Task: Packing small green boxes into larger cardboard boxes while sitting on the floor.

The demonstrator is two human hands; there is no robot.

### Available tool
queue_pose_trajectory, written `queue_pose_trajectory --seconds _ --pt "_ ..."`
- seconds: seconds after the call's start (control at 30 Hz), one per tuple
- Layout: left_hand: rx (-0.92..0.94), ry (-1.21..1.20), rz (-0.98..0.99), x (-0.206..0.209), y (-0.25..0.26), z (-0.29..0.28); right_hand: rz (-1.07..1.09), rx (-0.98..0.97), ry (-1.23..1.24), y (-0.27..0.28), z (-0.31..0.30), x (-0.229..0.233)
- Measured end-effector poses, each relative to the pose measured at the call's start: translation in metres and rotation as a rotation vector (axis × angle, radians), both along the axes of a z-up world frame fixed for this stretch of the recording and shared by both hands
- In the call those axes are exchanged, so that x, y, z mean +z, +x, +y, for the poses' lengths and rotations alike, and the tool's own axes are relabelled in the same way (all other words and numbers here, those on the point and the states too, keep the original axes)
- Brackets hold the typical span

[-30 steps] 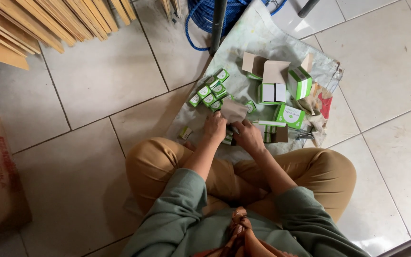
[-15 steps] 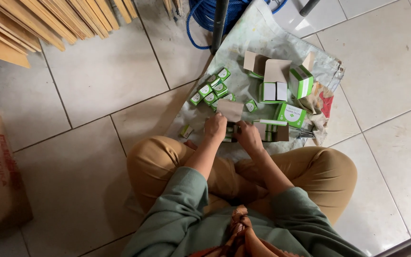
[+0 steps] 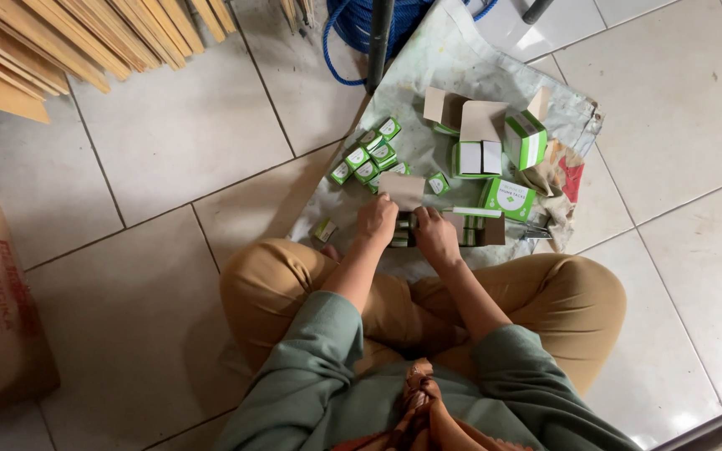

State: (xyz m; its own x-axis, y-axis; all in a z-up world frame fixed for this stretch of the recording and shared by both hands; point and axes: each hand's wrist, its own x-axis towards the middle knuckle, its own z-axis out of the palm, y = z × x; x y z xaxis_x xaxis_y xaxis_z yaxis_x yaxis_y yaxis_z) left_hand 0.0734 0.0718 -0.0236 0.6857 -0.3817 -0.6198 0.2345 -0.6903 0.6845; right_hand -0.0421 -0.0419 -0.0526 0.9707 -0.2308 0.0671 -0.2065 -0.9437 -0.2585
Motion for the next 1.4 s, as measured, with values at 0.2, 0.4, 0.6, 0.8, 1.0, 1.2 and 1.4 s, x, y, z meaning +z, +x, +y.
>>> queue_pose_trajectory --seconds 0.2,0.4,0.6,0.8,1.0,1.2,1.4 --pt "-0.03 0.0 -0.045 -0.019 0.002 -0.008 -0.058 0.04 -0.028 0.0 0.004 0.009" --pt "-0.05 -0.008 -0.062 0.007 -0.002 0.0 -0.07 0.067 0.159 0.002 0.003 0.036" --pt "-0.086 -0.057 -0.094 0.062 -0.005 0.007 -0.078 0.04 0.19 0.006 0.0 0.01" --pt "-0.542 0.074 -0.659 -0.034 -0.002 0.002 -0.044 0.024 0.222 0.003 -0.004 0.009" --pt "-0.557 0.074 -0.723 0.039 -0.015 0.006 -0.059 -0.01 0.298 0.001 -0.005 0.008" --pt "-0.535 0.181 -0.629 0.018 -0.021 -0.005 -0.021 -0.058 0.324 0.0 -0.006 0.001" --pt "-0.452 0.173 -0.508 -0.007 -0.013 -0.006 0.007 -0.051 0.303 -0.001 -0.001 0.02"
